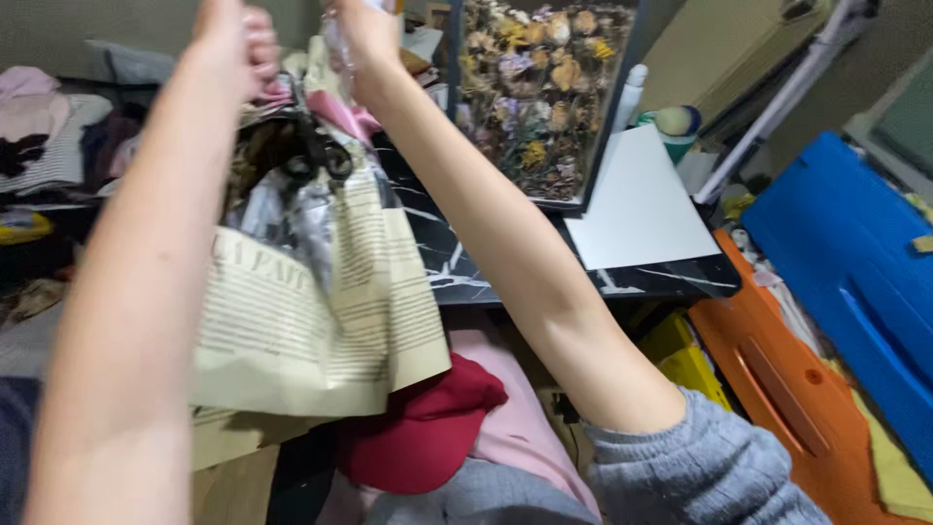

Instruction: The person assembles a shadow box frame containing dried flowers. They place a white backing board into the frame, close the frame, and then reposition the frame and other items on the desk.

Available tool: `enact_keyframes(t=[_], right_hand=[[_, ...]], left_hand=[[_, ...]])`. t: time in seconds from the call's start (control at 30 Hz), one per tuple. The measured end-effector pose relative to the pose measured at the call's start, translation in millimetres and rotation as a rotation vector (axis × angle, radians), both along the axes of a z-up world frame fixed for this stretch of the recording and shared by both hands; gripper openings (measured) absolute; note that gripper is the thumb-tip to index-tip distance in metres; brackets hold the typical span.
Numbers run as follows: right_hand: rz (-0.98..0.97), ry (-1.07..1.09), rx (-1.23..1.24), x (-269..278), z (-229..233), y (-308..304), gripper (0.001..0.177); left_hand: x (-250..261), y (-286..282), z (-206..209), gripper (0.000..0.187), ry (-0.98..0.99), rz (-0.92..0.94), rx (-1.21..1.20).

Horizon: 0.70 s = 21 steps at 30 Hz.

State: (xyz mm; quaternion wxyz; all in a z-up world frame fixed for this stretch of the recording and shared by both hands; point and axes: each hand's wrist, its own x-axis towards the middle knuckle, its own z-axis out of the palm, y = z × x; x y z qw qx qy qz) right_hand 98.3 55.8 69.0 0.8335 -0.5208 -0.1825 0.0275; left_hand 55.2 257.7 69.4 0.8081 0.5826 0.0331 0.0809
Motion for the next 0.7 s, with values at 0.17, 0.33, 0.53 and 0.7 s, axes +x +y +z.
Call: enact_keyframes(t=[0.17, 0.33, 0.53, 0.7], right_hand=[[-0.002, 0.054, -0.030, -35.1, -17.7, 61.5, 0.055], [0.006, 0.133, -0.154, -65.6, -29.2, 96.3, 0.061], [-0.070, 0.104, -0.192, -78.3, -18.0, 119.0, 0.057], [0.179, 0.170, -0.247, -98.7, -17.5, 102.7, 0.049]], left_hand=[[-95.0, 58.0, -21.5, 0.029, 0.383, 0.063, 0.704], [-138.4, 43.2, -77.0, 0.028, 0.405, 0.036, 0.328], [-115.3, 18.3, -117.0, 0.035, 0.206, 0.389, -0.055], [-83.8, 29.0, -146.6, 0.020, -0.157, 0.334, -0.496]])
